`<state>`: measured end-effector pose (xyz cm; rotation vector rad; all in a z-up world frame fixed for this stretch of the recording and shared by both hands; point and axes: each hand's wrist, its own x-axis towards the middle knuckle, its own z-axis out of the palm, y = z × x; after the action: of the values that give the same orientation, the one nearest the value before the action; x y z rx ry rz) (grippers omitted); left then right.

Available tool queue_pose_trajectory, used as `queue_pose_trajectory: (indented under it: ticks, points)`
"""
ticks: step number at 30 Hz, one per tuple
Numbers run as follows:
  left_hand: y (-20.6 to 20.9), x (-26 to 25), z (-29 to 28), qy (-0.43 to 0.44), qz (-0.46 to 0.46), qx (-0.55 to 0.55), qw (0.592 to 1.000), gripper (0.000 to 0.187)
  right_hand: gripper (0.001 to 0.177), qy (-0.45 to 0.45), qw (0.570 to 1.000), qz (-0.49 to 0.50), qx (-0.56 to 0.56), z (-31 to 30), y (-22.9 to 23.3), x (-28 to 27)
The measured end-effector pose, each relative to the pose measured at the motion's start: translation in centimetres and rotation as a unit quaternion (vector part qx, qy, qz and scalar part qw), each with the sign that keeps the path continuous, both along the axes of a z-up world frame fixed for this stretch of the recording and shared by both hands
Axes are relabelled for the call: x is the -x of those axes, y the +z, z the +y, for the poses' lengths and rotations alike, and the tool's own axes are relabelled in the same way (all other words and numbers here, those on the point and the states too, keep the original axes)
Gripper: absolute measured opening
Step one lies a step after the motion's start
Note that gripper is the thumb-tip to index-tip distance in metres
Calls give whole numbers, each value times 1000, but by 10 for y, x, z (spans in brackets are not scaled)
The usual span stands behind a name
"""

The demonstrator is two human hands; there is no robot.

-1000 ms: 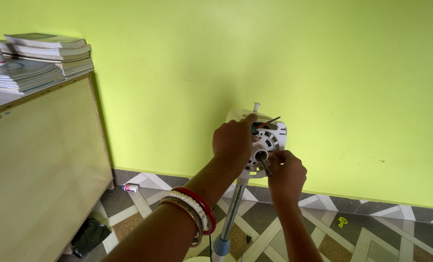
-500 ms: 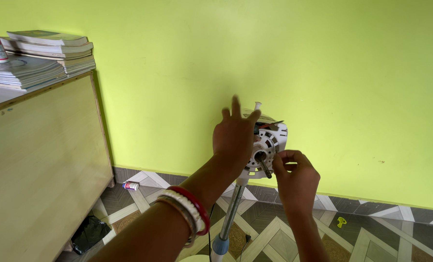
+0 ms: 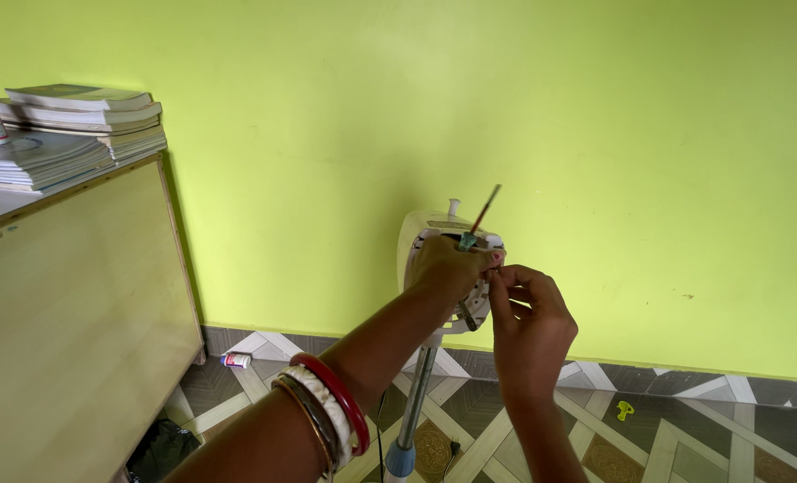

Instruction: The person uses a screwdriver to tighten screws on the motor housing of a standing fan and then attaches the front wire cage to the motor. The task is performed in a room with lime green walls and patterned tile flooring.

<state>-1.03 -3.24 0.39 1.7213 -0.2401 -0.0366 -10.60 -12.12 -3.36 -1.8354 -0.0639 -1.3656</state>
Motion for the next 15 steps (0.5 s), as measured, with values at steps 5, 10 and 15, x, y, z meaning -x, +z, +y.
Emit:
queue_pose_trajectory:
  ticks: [5, 10, 15]
  points:
    - [-16, -17, -12, -32, 169, 138, 975, 31, 11, -32, 999, -18, 21, 1, -3, 1]
    - [-13, -11, -9, -42, 154, 95, 983, 28, 9, -36, 997, -54, 38, -1, -14, -3]
    - [1, 4, 1, 74, -250, -207, 943, 17, 7, 40, 996, -18, -73, -12, -25, -15]
